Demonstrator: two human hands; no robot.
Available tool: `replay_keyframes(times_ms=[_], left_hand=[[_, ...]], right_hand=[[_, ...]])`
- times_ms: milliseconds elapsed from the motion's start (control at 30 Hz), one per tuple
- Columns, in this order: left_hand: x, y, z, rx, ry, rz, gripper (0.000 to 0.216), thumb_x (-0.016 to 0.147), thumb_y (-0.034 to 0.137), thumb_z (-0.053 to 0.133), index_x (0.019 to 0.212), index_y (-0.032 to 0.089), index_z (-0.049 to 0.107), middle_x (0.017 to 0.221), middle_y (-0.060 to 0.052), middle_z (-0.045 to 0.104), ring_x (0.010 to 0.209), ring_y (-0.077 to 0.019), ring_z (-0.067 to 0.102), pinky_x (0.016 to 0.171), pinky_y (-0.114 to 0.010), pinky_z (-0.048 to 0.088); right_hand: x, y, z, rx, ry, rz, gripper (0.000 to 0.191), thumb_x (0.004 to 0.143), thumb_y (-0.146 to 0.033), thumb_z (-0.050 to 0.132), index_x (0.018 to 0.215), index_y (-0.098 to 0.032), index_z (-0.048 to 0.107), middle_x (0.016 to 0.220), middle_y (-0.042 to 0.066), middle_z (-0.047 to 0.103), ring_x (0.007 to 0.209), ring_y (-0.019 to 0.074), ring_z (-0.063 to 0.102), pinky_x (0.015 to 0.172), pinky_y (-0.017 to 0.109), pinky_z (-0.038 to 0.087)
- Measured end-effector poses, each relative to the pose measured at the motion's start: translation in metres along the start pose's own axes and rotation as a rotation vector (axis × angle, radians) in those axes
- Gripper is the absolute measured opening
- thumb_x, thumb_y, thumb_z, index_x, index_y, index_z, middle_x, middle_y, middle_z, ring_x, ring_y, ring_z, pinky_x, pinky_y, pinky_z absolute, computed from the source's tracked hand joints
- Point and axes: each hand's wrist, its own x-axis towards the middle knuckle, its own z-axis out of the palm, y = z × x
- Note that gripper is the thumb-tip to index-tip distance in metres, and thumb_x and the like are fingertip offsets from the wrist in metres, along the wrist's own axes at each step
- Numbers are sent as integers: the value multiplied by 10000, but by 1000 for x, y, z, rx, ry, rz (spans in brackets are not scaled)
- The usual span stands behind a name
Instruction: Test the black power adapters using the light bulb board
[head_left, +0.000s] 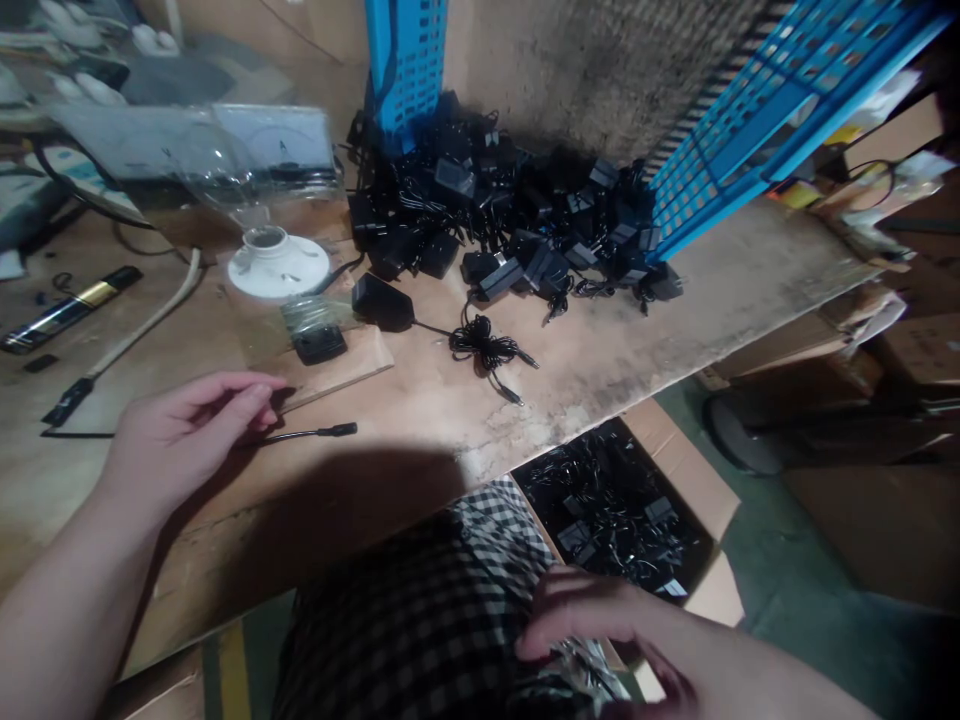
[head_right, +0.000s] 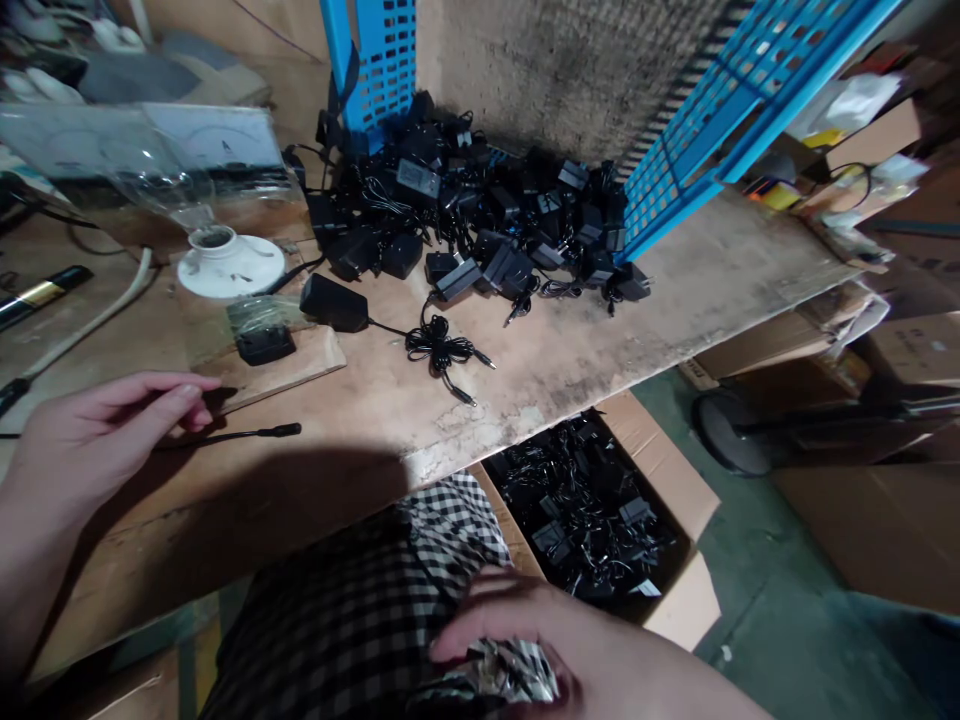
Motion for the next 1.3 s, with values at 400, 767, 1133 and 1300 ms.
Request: replay_keyframes(times_ms=[400, 767, 1133, 1300], left_hand=[[-9, 16, 6, 39, 51, -10, 367, 824, 495, 656, 1028, 207, 754, 771, -5, 697, 709, -139, 630, 679, -187, 549], [-9, 8, 7, 60, 110, -20, 360, 799, 519, 660, 1010, 247, 763, 786, -1, 712, 714, -171, 659, 736, -255, 573], [-10, 13, 10, 45, 102, -40, 341, 797, 502, 661, 994, 243, 762, 805, 6, 707, 738, -162, 647, 741, -236, 577], [-11, 15, 9, 39, 81, -41, 357, 796, 500, 662, 1007, 228, 758, 793, 0, 703, 720, -162, 641, 722, -240, 577]], right_hand=[[26, 25, -13, -21, -208, -154, 328, 925, -379, 626, 1082, -118, 747, 903, 115, 731, 865, 193, 621, 831, 341, 501], [15, 12, -19, 75, -171, 59, 342, 916, -326, 635, 1212, -156, 666, 1146, 116, 702, 1029, 191, 645, 901, 323, 504], [6, 20, 14, -109, 142, -82, 202, 946, -336, 589, 969, -184, 720, 840, 65, 705, 822, 182, 625, 840, 362, 488], [10, 27, 5, -32, 13, -11, 290, 951, -376, 595, 950, -136, 759, 833, 82, 684, 814, 173, 608, 763, 322, 495]])
